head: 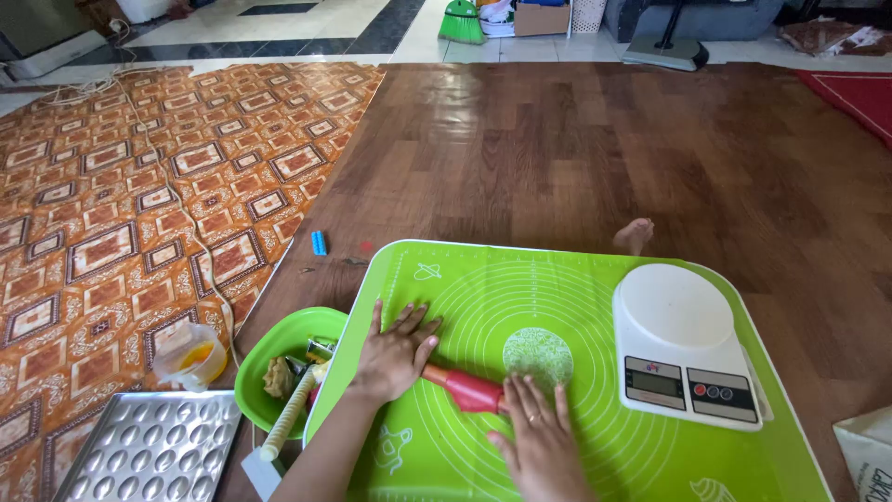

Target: Rolling out dough, weighing portions on a digital scale, and shaping them into balls by hand.

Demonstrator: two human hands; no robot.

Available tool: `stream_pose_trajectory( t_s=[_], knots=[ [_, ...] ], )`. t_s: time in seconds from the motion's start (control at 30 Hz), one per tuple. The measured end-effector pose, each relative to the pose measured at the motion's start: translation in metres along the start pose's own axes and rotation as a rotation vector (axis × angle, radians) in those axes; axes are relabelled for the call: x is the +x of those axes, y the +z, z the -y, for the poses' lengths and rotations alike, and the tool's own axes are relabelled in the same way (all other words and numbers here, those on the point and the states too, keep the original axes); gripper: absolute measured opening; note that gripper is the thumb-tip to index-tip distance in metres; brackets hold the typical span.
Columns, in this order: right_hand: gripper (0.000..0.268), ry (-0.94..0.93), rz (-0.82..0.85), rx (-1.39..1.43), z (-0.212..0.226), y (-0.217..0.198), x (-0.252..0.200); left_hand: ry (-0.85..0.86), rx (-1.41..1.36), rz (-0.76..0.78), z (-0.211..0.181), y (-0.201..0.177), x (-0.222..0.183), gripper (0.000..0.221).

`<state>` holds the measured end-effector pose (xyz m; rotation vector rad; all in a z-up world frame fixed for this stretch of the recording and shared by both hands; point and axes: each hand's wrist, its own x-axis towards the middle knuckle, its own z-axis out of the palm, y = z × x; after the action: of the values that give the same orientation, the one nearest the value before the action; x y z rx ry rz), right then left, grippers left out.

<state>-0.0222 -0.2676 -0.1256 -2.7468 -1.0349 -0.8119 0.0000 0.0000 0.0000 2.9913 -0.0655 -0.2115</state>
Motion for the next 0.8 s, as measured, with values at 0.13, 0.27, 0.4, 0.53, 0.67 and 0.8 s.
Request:
stream_pose_trajectory(
  t_s=[0.13,0.27,0.4,0.53,0.67,0.8],
  knots=[
    [0.082,0.019,-0.028,-0.097,0.020,-0.008,-0.015,0.001,-0.011,-0.053,0.003,0.011,-0.024,0.067],
    [0.106,-0.078,-0.168,-0.186,0.024,-0.001,-0.035,-0.006,-0.103,-0.120,0.003,0.023,-0.056,0.069],
    [0.105,-0.155,-0.199,-0.088,0.023,0.020,-0.053,0.000,-0.096,-0.176,0.009,0.039,-0.084,0.062],
    [0.082,-0.049,-0.304,0.184,0.018,0.045,-0.068,0.135,-0.054,-0.392,0.036,0.086,-0.097,0.059],
    [0.058,0.066,0.007,0.388,0.000,0.046,-0.067,0.152,-0.025,-0.567,0.059,0.127,-0.100,0.040],
    [0.049,0.282,0.292,0.465,-0.017,0.011,-0.045,0.058,0.011,-0.546,0.052,0.131,-0.101,0.048]
  ],
)
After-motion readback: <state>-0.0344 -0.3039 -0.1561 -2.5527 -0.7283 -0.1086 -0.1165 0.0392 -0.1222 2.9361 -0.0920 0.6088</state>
